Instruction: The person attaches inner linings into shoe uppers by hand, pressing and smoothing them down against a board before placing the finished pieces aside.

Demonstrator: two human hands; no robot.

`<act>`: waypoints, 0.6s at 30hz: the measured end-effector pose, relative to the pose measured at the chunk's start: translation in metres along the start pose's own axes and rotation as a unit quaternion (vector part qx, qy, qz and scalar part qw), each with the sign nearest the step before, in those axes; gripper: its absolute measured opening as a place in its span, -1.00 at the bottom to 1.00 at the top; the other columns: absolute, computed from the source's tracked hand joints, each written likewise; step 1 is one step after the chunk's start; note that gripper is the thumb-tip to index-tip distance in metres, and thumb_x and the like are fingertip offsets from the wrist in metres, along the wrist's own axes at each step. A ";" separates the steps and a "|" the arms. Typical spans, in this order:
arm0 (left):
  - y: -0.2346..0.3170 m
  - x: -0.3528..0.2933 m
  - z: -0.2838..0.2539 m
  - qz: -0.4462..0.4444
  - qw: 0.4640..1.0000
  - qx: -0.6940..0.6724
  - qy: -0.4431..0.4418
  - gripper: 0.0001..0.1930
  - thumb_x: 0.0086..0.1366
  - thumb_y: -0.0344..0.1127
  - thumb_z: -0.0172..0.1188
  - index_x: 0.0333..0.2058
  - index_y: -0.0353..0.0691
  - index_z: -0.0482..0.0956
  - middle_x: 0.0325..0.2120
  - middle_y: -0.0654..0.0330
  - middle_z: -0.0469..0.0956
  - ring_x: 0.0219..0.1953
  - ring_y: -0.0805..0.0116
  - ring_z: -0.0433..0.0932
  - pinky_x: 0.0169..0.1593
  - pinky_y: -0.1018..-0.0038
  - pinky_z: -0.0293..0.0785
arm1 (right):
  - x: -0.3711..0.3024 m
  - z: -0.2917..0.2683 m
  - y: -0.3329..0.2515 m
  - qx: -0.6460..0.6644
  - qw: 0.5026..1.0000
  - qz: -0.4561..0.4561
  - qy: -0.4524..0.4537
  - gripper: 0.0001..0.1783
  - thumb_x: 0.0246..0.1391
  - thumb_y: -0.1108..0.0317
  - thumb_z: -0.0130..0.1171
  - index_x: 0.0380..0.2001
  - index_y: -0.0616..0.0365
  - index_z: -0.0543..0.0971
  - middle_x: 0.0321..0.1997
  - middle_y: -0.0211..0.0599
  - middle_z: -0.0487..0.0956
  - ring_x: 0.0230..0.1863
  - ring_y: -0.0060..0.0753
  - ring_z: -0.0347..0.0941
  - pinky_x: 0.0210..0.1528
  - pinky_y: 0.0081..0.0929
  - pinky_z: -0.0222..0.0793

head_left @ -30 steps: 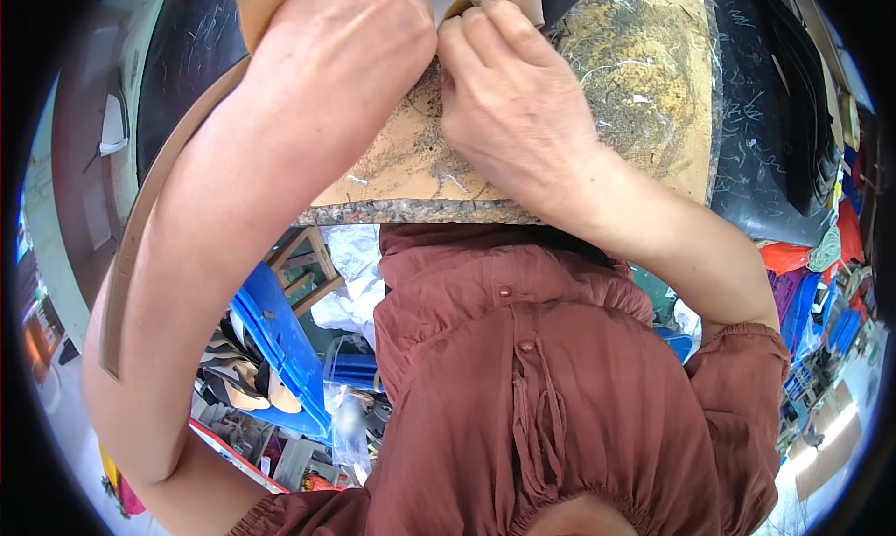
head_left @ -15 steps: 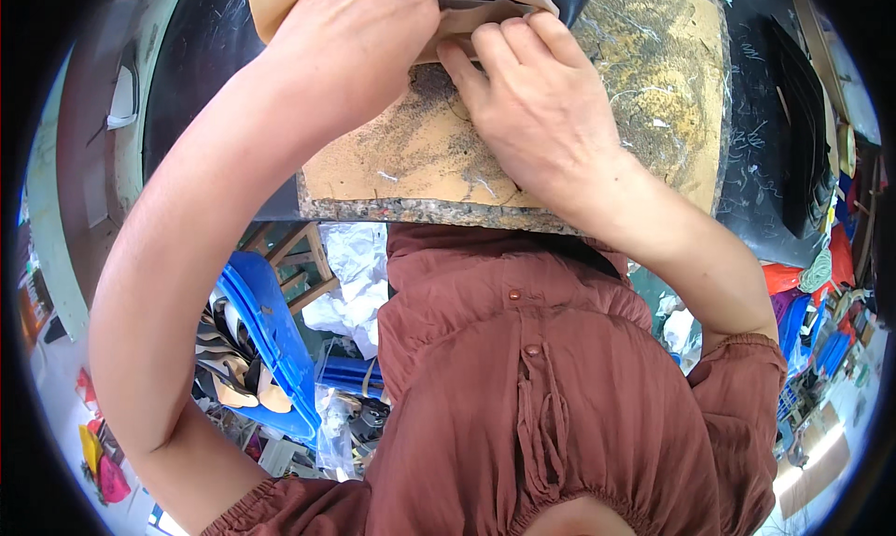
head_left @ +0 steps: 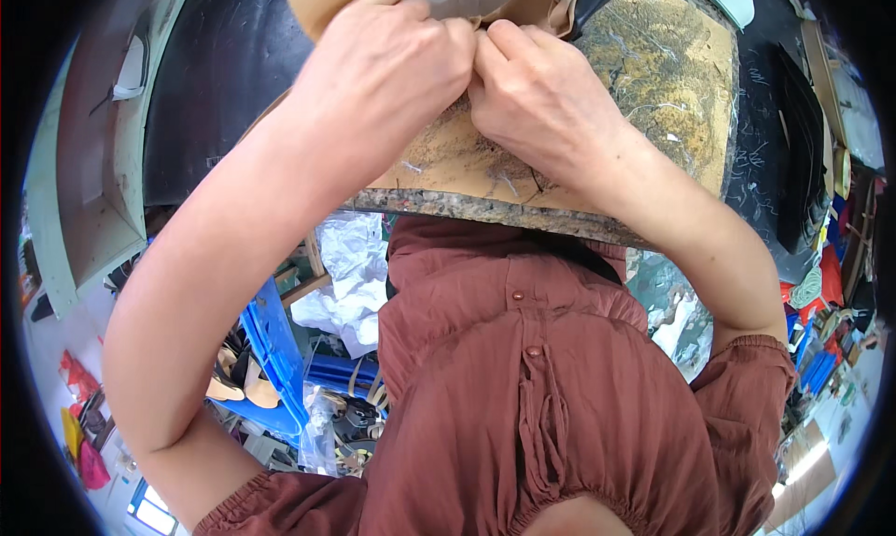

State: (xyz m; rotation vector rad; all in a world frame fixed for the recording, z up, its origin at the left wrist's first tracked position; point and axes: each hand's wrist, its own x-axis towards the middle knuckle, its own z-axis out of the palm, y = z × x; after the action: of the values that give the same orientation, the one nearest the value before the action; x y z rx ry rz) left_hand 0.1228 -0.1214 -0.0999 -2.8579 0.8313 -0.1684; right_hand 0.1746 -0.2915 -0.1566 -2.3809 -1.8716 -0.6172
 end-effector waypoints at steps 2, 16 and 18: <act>-0.005 -0.009 -0.014 0.011 1.000 0.023 0.011 -0.89 0.09 -0.48 0.15 -0.43 -0.26 0.39 -0.58 0.06 0.52 -0.39 0.12 0.55 -0.12 0.30 0.45 | -0.001 -0.005 0.003 0.004 1.000 -0.008 -0.004 -0.90 -0.28 0.35 0.21 -0.66 0.12 0.64 -0.43 -0.31 0.53 -0.27 -0.36 0.45 -0.30 -0.53 0.40; -0.025 -0.035 0.001 -0.018 0.999 -0.015 0.038 -0.83 0.19 -0.36 0.21 -0.44 -0.25 0.38 -0.62 0.10 0.49 -0.41 0.11 0.57 0.03 0.28 0.41 | 0.002 -0.025 -0.021 0.113 0.990 0.059 -0.061 -0.76 -0.12 0.21 0.28 -0.50 0.19 0.66 -0.31 -0.27 0.48 -0.13 -0.30 0.42 -0.07 -0.47 0.40; -0.027 -0.032 0.012 -0.015 0.998 -0.018 0.060 -0.83 0.18 -0.37 0.21 -0.43 -0.26 0.39 -0.60 0.09 0.50 -0.39 0.12 0.58 0.02 0.30 0.41 | 0.009 -0.024 -0.025 0.162 0.979 0.096 -0.075 -0.69 -0.08 0.15 0.30 -0.43 0.21 0.65 -0.28 -0.25 0.47 -0.09 -0.30 0.41 -0.04 -0.45 0.40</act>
State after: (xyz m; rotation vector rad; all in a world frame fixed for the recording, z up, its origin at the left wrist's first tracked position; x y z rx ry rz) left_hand 0.1115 -0.0802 -0.1090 -2.9196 0.8225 -0.3336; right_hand 0.1458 -0.2834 -0.1364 -2.4009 -1.6121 -0.1099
